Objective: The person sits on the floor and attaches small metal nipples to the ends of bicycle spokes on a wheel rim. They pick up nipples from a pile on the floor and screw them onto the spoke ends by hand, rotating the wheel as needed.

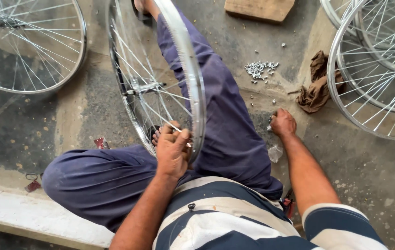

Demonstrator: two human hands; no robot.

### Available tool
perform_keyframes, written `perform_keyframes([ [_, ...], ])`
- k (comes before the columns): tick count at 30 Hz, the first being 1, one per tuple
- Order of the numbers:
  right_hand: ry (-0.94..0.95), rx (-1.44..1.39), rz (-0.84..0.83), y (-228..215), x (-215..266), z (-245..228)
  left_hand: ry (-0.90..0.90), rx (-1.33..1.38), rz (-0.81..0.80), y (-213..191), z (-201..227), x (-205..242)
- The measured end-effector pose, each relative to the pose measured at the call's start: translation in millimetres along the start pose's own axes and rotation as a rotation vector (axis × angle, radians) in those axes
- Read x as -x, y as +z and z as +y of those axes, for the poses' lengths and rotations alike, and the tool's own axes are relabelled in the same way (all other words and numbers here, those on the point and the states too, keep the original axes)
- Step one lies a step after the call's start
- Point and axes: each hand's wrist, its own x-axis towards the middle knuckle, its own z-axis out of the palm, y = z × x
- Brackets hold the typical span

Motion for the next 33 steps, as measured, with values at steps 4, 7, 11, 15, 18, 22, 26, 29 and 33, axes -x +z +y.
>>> perform_keyframes([
  [4, 0.338, -1.135, -0.135, -40.7, -2.3, -43.4, -0.072, -0.012, -0.024, 9.0, -6.0, -11.7],
  [7, 0.229, -1.358, -0.097, -109.8, 19.3, -103.6, -0.139, 0.013, -0.037, 14.3, -12.4, -22.4],
  [11, -0.279, -1.021, -0.149, -201.8, 49.5, -199.2, -0.185, 0.101, -0.140, 17.3, -22.7, -33.2],
  [15, -0.628, -0.486, -0.014, -227.1, 53.1, -284.9, -0.216, 0.143, -0.248, 6.8, -19.4, -34.3],
  [18, -0.724, -0.336, 0.046, -220.8, 54.6, -315.7, -0.226, 0.153, -0.343, 0.0, -16.9, -34.4],
  [22, -0.794, -0.238, 0.111, -209.6, 59.7, -318.7, -0.262, 0.113, -0.326, -5.4, -16.6, -35.8],
  [26, -0.871, -0.223, 0.068, -203.6, 62.5, -305.2, -0.246, 0.094, -0.341, -7.0, -17.0, -38.4],
  [29, -0.520, -0.492, -0.093, -200.0, 64.6, -295.1, -0.229, 0.117, -0.357, -6.0, -20.2, -38.9],
  [33, -0.283, -0.806, -0.300, -201.9, 58.8, -283.6, -0.225, 0.107, -0.312, -5.7, -24.1, -39.2],
])
